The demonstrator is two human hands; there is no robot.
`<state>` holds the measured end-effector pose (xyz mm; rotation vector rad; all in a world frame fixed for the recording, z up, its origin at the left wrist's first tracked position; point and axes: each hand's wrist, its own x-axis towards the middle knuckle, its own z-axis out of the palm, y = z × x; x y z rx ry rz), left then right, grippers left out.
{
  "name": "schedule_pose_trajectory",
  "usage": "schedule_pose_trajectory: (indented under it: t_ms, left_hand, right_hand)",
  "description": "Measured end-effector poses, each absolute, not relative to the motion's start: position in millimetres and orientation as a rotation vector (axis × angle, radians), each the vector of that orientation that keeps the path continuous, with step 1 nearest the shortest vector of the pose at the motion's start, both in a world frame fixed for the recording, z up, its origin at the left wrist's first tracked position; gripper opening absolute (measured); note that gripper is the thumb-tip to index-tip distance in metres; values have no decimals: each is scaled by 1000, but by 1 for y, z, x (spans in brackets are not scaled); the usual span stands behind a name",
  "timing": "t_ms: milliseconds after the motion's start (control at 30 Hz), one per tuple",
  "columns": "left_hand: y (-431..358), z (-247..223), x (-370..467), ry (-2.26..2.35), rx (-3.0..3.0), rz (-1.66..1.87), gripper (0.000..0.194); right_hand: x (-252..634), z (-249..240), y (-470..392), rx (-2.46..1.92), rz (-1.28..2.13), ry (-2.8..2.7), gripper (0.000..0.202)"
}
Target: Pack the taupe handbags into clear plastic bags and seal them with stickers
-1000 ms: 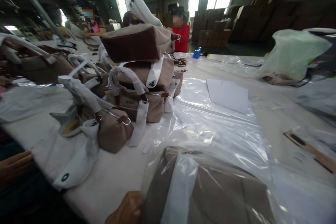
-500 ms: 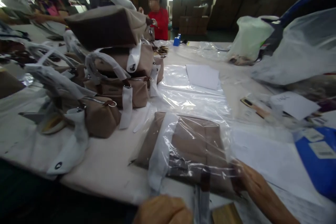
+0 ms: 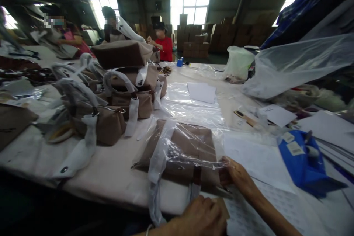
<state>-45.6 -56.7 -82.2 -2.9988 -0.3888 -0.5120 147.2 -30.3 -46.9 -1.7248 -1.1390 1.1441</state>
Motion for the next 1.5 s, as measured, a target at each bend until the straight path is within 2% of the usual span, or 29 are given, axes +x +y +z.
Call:
schedule_pose_trajectory:
  t_ms: [100, 200, 367, 467, 533, 700, 800, 900, 1000, 1100, 1167, 1367, 1500]
  left_hand:
    - [-56, -86, -41, -636, -3101, -401, 23]
    - [-57, -83, -37, -834, -3166, -186, 34]
    - [-61, -74, -30, -874, -3176, -10, 12]
    - [-61, -55, -39, -926, -3261, -30, 11]
    - [-57, -36, -51, -1164, -3323, -245, 15]
    - [-32, -2, -77, -2275, -3200, -1195, 8]
    - [-14, -1, -79, -2568, -3106, -1518, 3]
    - [-2, -3, -76, -2394, -3048, -1699, 14]
    - [7, -5, -72, -2128, -2879, -1594, 28]
    - [17, -10, -71, -1950, -2631, -1335, 17]
    - [22, -14, -71, -1789, -2448, -1210, 16]
    - [26, -13, -82, -1233, -2262, -1218, 18]
    - [16, -2, -108, -1141, -2248, -1231, 6]
  right_hand:
    - [151, -48, -33, -1652, 1281, -1092, 46]
    - [149, -44, -35, -1639, 1252, -1159, 47]
    - [141, -33, -37, -1671, 1183, -1241, 59]
    - [142, -27, -39, -1703, 1088, -1273, 59]
    - [144, -24, -40, -1717, 949, -1309, 54]
    - [139, -20, -38, -1661, 487, -1359, 40]
    - [127, -15, -33, -1610, 369, -1387, 39]
    - [113, -7, -29, -1610, 363, -1485, 31]
    - [106, -4, -30, -1466, 236, -1642, 24]
    - [107, -12, -38, -1167, 56, -1901, 15]
    - [108, -22, -44, -1031, 6, -2023, 17]
    - [98, -40, -42, -1173, -27, -2050, 29]
    - [89, -42, -36, -1240, -115, -2098, 32]
